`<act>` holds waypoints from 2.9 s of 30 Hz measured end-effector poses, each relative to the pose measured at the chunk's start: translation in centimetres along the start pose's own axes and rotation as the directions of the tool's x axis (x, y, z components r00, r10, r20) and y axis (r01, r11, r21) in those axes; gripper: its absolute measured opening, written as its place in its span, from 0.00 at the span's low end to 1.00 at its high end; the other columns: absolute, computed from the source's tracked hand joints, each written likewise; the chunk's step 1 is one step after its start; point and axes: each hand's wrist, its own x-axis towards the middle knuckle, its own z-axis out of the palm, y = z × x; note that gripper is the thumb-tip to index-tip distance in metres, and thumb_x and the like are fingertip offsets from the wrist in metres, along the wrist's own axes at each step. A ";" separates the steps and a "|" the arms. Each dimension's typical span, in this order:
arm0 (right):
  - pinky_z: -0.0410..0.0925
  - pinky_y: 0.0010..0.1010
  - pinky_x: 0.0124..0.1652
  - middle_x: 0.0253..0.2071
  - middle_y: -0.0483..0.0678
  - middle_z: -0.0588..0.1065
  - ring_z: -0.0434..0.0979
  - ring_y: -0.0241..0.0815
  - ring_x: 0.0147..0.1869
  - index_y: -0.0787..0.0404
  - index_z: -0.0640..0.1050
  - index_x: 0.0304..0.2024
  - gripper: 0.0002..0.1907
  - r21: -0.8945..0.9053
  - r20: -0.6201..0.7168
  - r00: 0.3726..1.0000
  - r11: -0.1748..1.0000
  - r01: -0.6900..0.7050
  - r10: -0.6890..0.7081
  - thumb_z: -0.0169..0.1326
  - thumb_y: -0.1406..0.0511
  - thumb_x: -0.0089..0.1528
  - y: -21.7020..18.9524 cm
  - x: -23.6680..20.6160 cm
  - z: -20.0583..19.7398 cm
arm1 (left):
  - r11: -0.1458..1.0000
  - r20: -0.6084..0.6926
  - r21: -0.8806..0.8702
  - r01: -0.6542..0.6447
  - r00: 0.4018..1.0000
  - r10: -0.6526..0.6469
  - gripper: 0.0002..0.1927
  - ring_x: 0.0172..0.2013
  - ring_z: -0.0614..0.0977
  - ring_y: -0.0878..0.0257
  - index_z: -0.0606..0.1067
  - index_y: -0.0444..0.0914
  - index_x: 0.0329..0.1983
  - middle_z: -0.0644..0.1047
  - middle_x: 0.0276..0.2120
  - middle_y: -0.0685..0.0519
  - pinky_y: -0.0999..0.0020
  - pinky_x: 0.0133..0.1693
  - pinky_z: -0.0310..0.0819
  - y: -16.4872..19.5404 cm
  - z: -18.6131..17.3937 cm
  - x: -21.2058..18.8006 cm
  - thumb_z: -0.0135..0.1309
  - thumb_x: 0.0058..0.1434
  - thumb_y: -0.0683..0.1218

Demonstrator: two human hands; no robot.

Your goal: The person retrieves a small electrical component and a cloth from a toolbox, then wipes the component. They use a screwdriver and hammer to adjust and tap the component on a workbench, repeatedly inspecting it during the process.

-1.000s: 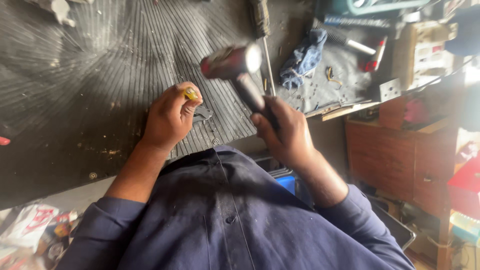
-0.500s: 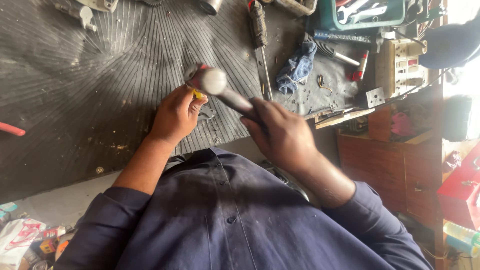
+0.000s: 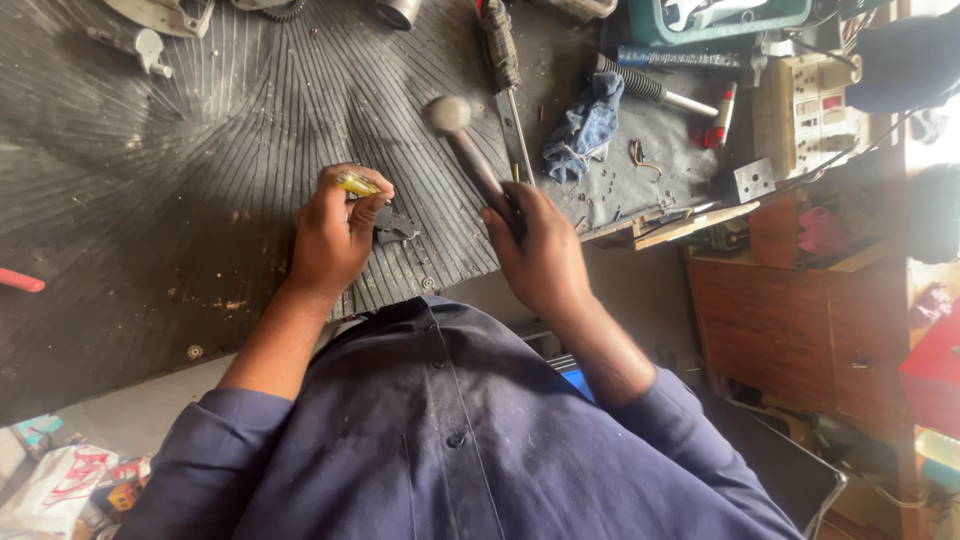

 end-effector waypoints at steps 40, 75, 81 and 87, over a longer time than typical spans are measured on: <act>0.62 0.38 0.57 0.45 0.42 0.77 0.75 0.44 0.54 0.56 0.79 0.43 0.12 0.047 -0.024 0.945 0.944 0.328 -0.327 0.67 0.64 0.58 -0.9 -3.1 10.2 | 0.957 0.078 -0.141 0.254 0.966 -0.245 0.12 0.45 0.83 0.61 0.69 0.32 0.44 0.79 0.42 0.45 0.66 0.46 0.82 2.9 -7.5 -8.0 0.61 0.67 0.40; 0.69 0.37 0.49 0.46 0.46 0.78 0.78 0.47 0.50 0.61 0.78 0.44 0.17 0.136 -0.207 0.842 0.838 0.529 -0.498 0.70 0.73 0.55 0.7 -3.9 9.7 | 0.923 0.154 0.307 0.230 0.945 -0.287 0.14 0.47 0.84 0.48 0.73 0.38 0.56 0.80 0.47 0.45 0.59 0.45 0.79 7.2 -4.7 -6.8 0.57 0.68 0.42; 0.69 0.43 0.57 0.49 0.47 0.77 0.78 0.49 0.55 0.61 0.77 0.43 0.21 0.232 -0.236 0.805 0.773 0.590 -0.544 0.67 0.75 0.49 1.8 -3.6 11.3 | 0.883 0.110 0.387 0.266 0.937 -0.331 0.13 0.45 0.85 0.49 0.74 0.38 0.56 0.82 0.47 0.45 0.59 0.43 0.80 7.6 -4.4 -7.4 0.56 0.69 0.42; 0.68 0.45 0.60 0.54 0.45 0.75 0.74 0.49 0.61 0.57 0.77 0.42 0.19 0.230 -0.078 0.829 0.799 0.556 -0.554 0.71 0.68 0.51 1.7 -3.0 12.1 | 0.805 0.077 0.503 0.315 0.911 -0.405 0.13 0.42 0.86 0.48 0.76 0.40 0.56 0.82 0.44 0.46 0.59 0.40 0.81 7.9 -4.7 -8.5 0.55 0.70 0.44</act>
